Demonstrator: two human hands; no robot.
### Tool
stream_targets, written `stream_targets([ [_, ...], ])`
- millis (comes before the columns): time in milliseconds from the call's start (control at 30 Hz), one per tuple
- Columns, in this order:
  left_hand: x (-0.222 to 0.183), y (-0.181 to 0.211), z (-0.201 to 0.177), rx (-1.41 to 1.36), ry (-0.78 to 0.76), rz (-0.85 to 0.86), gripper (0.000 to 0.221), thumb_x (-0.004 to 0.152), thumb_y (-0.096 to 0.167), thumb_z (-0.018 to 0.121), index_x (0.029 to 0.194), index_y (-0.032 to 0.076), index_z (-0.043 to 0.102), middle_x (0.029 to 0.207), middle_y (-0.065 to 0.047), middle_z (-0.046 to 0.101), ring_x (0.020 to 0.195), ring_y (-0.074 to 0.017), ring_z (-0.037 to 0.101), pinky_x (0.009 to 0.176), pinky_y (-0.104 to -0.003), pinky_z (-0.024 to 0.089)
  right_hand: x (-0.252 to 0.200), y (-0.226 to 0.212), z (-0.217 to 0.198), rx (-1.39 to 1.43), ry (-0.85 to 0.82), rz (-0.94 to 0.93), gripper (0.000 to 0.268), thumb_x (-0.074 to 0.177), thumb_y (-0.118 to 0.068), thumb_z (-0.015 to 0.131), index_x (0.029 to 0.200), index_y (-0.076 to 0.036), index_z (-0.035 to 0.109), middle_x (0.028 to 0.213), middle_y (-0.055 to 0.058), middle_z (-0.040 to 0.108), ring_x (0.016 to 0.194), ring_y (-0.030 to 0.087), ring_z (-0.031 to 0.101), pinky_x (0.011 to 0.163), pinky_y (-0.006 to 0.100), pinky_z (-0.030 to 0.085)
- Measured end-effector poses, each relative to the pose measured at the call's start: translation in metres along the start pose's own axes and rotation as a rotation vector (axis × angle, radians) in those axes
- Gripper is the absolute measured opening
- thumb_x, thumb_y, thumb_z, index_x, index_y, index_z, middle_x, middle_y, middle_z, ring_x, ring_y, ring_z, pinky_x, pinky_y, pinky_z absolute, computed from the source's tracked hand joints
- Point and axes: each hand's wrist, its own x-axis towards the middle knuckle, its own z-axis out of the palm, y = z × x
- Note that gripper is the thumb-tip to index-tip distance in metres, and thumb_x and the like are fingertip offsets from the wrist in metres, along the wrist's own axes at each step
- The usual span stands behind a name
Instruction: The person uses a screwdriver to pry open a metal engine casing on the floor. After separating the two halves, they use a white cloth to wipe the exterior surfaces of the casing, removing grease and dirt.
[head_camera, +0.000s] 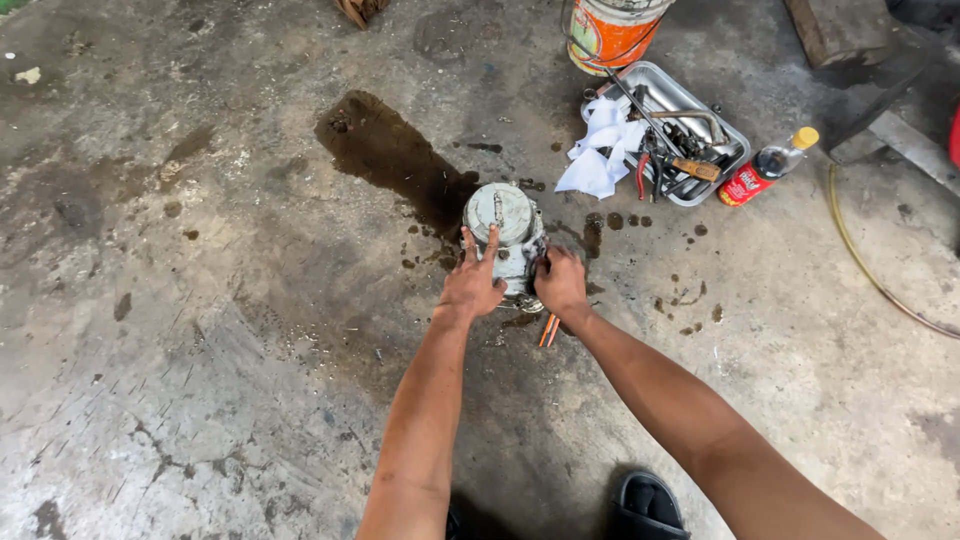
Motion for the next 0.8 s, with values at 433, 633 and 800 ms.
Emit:
stream_targets([
  [433, 0.01, -0.007, -0.004, -0.031, -0.052, -0.01, 0.095, 0.094, 0.024, 0.062, 0.167, 0.029, 0.001, 0.17, -0.027, -0.001, 0.133, -0.0543, 0.051, 0.103, -0.062, 0.052, -0.006, -0.075, -0.104, 0.143, -0.238, 0.501, 0.043, 0.086, -0.025, 0.073, 0.125, -0.011, 0.06, 0.11, 0.023, 0.074, 0.116, 0.044, 0.067, 0.094, 0.056, 0.053],
  [633, 0.005, -0.002, -0.007, -0.032, -0.043, 0.001, 0.097, 0.093, 0.023, 0.068, 0.167, 0.027, 0.006, 0.169, -0.03, 0.003, 0.129, -0.0553, 0.055, 0.102, -0.061, 0.054, 0.005, -0.044, -0.029, 0.198, -0.021, 0.054, 0.03, 0.085, -0.008, 0.077, 0.113, -0.001, 0.066, 0.111, 0.024, 0.066, 0.103, 0.052, 0.065, 0.081, 0.056, 0.06],
  [800, -0.004, 0.006, -0.01, -0.104, -0.025, 0.008, 0.1, 0.092, 0.018, 0.069, 0.167, 0.026, 0.004, 0.168, -0.033, 0.001, 0.121, -0.0531, 0.061, 0.095, -0.055, 0.059, 0.035, -0.049, -0.019, 0.16, 0.044, 0.355, 0.017, 0.085, -0.012, 0.069, 0.098, -0.001, 0.073, 0.093, 0.023, 0.074, 0.097, 0.046, 0.07, 0.076, 0.054, 0.059],
])
